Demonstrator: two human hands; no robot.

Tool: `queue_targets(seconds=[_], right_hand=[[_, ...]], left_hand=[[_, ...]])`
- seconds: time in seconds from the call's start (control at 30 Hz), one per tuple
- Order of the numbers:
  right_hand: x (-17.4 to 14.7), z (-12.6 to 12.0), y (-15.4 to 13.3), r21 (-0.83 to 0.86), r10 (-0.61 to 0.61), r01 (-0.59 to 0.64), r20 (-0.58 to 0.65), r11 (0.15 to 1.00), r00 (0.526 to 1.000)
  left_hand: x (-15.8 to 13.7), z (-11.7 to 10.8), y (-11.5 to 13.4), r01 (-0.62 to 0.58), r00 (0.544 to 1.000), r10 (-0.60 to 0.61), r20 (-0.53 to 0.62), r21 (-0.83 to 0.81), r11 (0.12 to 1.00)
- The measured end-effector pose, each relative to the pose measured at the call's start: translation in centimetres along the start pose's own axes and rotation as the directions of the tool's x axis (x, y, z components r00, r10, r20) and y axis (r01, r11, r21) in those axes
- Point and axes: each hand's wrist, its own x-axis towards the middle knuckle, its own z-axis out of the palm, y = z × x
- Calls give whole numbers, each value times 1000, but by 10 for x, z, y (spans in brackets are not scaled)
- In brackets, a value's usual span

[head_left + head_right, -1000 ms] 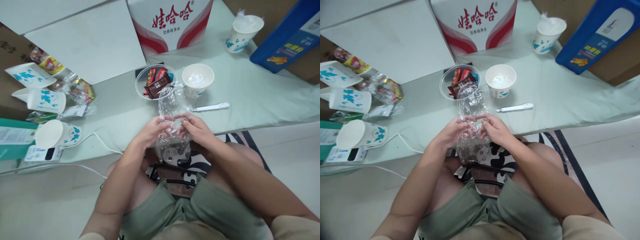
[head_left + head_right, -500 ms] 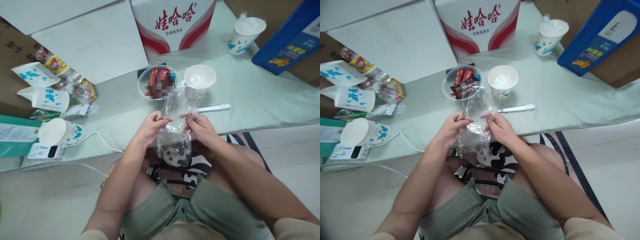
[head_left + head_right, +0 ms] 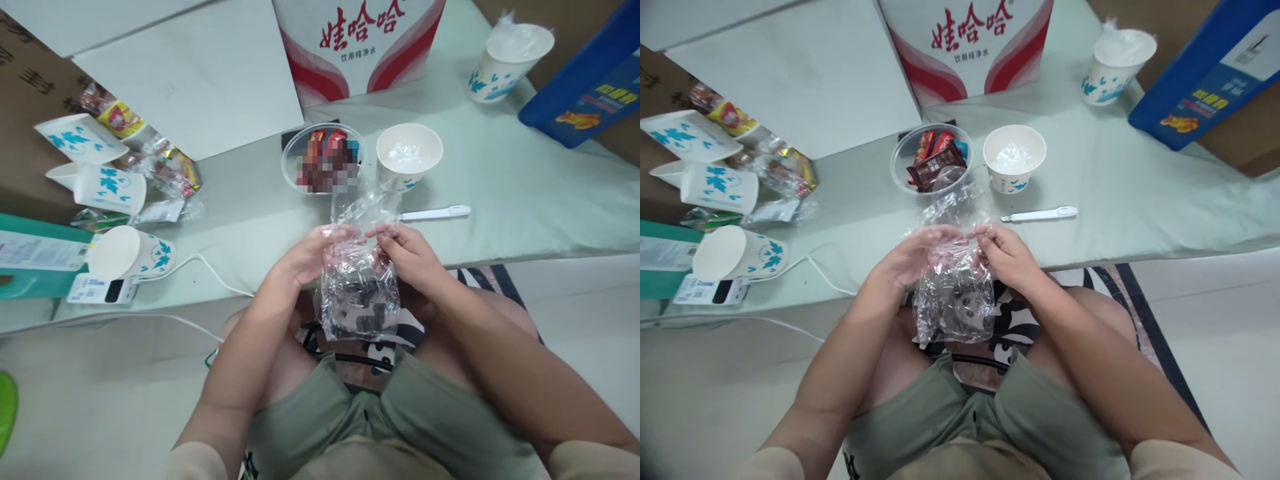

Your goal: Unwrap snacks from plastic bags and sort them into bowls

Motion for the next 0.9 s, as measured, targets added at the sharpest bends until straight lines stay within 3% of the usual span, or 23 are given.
queue_targets(seconds=[0.2,0.37,0.4,0.43,0.5,0.57,0.63,0.73,0.9], right_hand=[[-2,-2,-1,-26,15,-16,-31,1000,999],[-2,-4,-5,28,20,-17,-111,999,994],[-1,-5,-6,41,25,-20,-123,999,992],[0,-5,-7,56,28,-21,-136,998,990],[1,-7,-8,82,42,-29,-157,996,987],[2,-9,-9,95,74,-60,-157,994,985],[3,-10,-10,104,112,-99,-125,990,986],[2,-12,-9,155,92,-80,-72,985,993],[-5,-20,-11,307,-46,60,-53,950,998]], left_hand=[[3,-3,1,-145,947,158,-279,65,987],[4,-11,2,-266,813,340,-473,218,939],[3,-11,2,-279,819,339,-463,194,940],[2,-12,3,-276,853,314,-417,151,949],[-2,-12,5,-225,945,238,-225,84,971],[-5,-11,7,-176,983,181,-20,153,972],[-8,-11,9,-174,984,157,82,298,939],[-8,-12,6,-180,983,152,100,408,895],[-7,-18,-3,-156,974,118,195,192,969]])
